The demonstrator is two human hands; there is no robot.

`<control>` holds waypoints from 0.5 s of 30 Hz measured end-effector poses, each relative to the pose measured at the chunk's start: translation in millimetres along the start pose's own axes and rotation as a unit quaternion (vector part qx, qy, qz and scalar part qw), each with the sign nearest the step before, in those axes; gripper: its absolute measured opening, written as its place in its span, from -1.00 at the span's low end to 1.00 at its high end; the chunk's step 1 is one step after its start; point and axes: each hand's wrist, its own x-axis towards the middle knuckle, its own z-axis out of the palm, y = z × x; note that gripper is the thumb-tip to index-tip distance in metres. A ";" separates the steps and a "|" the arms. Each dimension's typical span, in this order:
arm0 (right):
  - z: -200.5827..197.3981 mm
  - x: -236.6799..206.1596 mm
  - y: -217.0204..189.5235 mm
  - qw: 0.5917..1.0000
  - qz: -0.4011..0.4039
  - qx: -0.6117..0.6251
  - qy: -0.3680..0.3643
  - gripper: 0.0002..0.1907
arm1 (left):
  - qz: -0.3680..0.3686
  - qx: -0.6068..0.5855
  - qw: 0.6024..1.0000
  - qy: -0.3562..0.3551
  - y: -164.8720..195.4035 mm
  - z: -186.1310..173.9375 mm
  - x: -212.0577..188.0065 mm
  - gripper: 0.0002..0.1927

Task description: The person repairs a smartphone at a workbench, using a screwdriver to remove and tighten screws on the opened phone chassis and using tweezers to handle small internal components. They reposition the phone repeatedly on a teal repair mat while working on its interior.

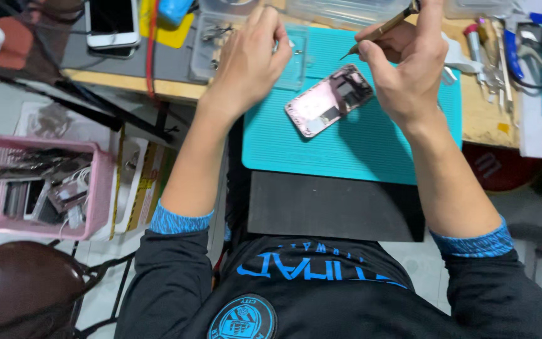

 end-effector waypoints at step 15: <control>18.4 12.1 20.6 0.998 -0.006 0.051 -0.024 -0.35 | 0.071 0.044 0.995 0.053 -57.7 -32.5 1.3 -0.88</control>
